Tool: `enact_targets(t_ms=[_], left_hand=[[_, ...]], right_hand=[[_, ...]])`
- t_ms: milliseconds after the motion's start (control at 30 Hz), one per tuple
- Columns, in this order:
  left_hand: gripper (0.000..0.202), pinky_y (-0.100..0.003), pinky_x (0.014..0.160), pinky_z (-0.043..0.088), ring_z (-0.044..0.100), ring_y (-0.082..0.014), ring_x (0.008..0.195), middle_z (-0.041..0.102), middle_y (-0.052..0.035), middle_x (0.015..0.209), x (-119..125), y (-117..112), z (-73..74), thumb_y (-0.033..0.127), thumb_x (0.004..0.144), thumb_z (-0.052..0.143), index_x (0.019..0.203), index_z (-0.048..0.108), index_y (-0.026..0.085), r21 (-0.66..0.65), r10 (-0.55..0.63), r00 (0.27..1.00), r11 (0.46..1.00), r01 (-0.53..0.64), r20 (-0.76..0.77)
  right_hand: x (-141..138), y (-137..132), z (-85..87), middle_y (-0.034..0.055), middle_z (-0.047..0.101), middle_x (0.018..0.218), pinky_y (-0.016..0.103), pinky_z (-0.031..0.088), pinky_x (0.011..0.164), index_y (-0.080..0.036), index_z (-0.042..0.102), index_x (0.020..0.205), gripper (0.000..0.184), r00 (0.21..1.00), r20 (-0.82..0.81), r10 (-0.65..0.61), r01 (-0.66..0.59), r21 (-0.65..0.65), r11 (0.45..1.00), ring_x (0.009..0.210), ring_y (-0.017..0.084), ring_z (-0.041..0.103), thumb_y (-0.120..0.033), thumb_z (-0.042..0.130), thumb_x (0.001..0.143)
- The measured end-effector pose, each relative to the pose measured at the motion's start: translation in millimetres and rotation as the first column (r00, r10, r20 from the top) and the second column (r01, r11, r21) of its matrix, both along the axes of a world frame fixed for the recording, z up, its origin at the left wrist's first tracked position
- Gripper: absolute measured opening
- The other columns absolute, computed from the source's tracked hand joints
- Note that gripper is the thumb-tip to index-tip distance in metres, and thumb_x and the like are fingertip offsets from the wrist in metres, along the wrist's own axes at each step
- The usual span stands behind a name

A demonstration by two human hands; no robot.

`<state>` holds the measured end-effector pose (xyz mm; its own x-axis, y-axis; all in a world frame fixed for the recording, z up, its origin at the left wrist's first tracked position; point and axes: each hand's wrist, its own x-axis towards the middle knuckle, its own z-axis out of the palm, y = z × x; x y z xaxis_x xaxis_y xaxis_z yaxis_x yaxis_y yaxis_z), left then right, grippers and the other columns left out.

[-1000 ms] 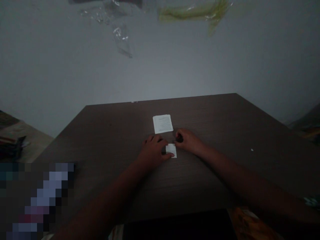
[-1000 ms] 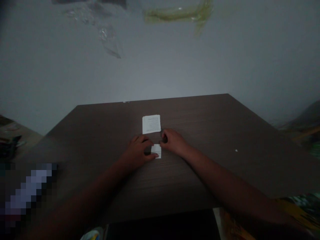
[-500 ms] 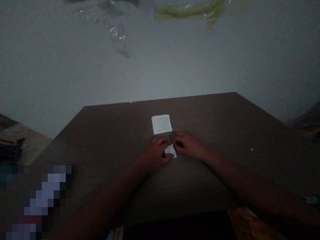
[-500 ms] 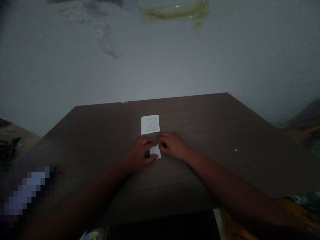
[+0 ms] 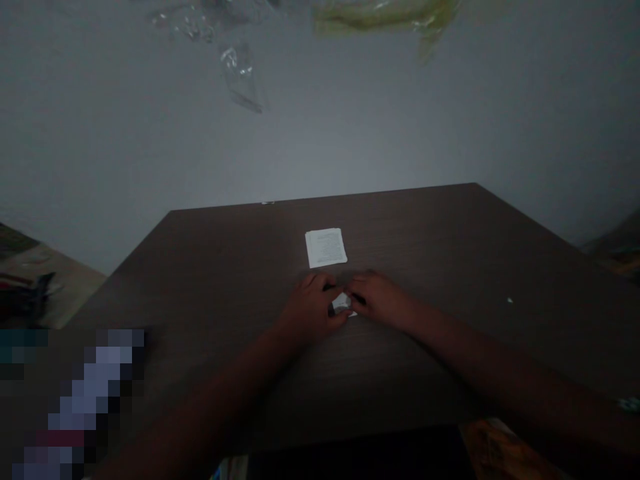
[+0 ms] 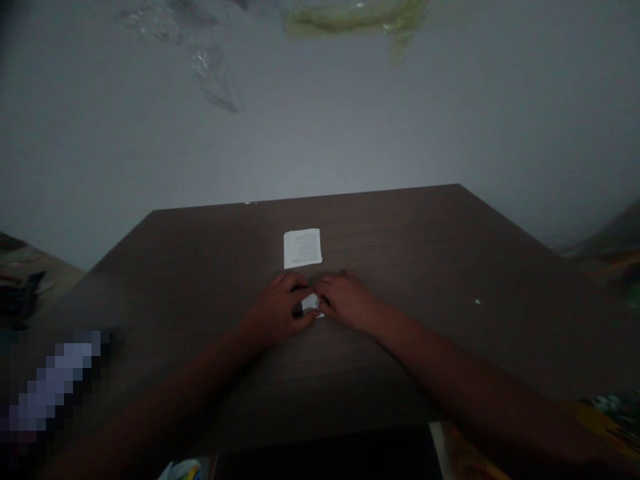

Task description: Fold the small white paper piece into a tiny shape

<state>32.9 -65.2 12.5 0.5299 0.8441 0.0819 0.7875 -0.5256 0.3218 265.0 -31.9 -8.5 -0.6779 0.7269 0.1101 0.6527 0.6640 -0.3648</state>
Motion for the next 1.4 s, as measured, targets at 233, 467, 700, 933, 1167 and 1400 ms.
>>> enact_targets(t_ms=[233,467,700,933,1167,1400], left_hand=[[0.049,-0.058,0.127,0.057,0.067,-0.0411,0.144,0.073,-0.0173,0.148,-1,-1,-1.6,0.043,0.106,0.086,0.150,0.083,0.022,-0.021,0.016,1.000,1.000,-0.017,-0.021],[0.050,-0.062,0.127,0.054,0.062,-0.0415,0.148,0.069,-0.0125,0.156,-10,6,-9.2,0.046,0.105,0.087,0.154,0.082,0.035,-0.036,-0.031,0.999,0.999,0.030,-0.022],[0.053,-0.068,0.127,0.048,0.058,-0.0449,0.149,0.066,-0.0119,0.157,-12,12,-9.0,0.054,0.100,0.094,0.151,0.085,0.041,-0.098,-0.068,0.997,0.993,0.064,-0.036],[0.049,-0.067,0.130,0.046,0.058,-0.0464,0.152,0.067,-0.0104,0.161,-7,10,-1.5,0.051,0.099,0.096,0.146,0.088,0.038,-0.122,-0.043,0.999,0.992,0.039,-0.032],[0.037,-0.064,0.131,0.045,0.064,-0.0393,0.147,0.074,-0.0082,0.153,-8,7,-3.9,0.045,0.104,0.091,0.141,0.090,0.037,-0.100,-0.105,0.994,0.989,0.109,0.041],[0.034,-0.061,0.129,0.047,0.065,-0.0396,0.147,0.075,-0.0079,0.156,-7,6,-3.4,0.042,0.103,0.093,0.136,0.092,0.036,-0.100,-0.097,0.995,0.990,0.099,0.028]], right_hand=[[7,-10,8.7,0.0057,0.083,0.099,0.038,0.053,0.087,-0.023,0.078,0.092,0.016,0.995,-0.043,0.095,-0.098,-0.094,0.991,0.091,0.024,0.075,-0.012,0.076,0.103],[14,-10,16.0,0.0027,0.079,0.095,0.033,0.049,0.083,-0.022,0.077,0.093,0.015,0.994,-0.090,0.062,-0.082,-0.230,0.970,0.087,0.021,0.071,-0.007,0.080,0.092],[0,-13,39.9,0.0082,0.079,0.108,0.034,0.045,0.080,-0.022,0.077,0.107,0.025,0.993,0.079,-0.092,0.112,-0.305,0.946,0.096,0.027,0.072,-0.024,0.092,0.087],[-9,-2,52.5,0.0090,0.078,0.109,0.034,0.046,0.075,-0.021,0.077,0.104,0.035,0.985,0.166,-0.054,0.117,-0.398,0.910,0.094,0.027,0.071,-0.029,0.100,0.079],[-18,2,65.6,0.0040,0.078,0.097,0.030,0.044,0.070,-0.021,0.077,0.096,0.026,0.974,0.226,-0.014,0.125,-0.483,0.867,0.082,0.020,0.068,-0.021,0.099,0.080],[-12,15,69.5,0.0012,0.073,0.085,0.031,0.040,0.068,-0.018,0.080,0.098,0.028,0.968,0.247,-0.048,0.168,-0.493,0.854,0.079,0.019,0.062,-0.025,0.103,0.082]])
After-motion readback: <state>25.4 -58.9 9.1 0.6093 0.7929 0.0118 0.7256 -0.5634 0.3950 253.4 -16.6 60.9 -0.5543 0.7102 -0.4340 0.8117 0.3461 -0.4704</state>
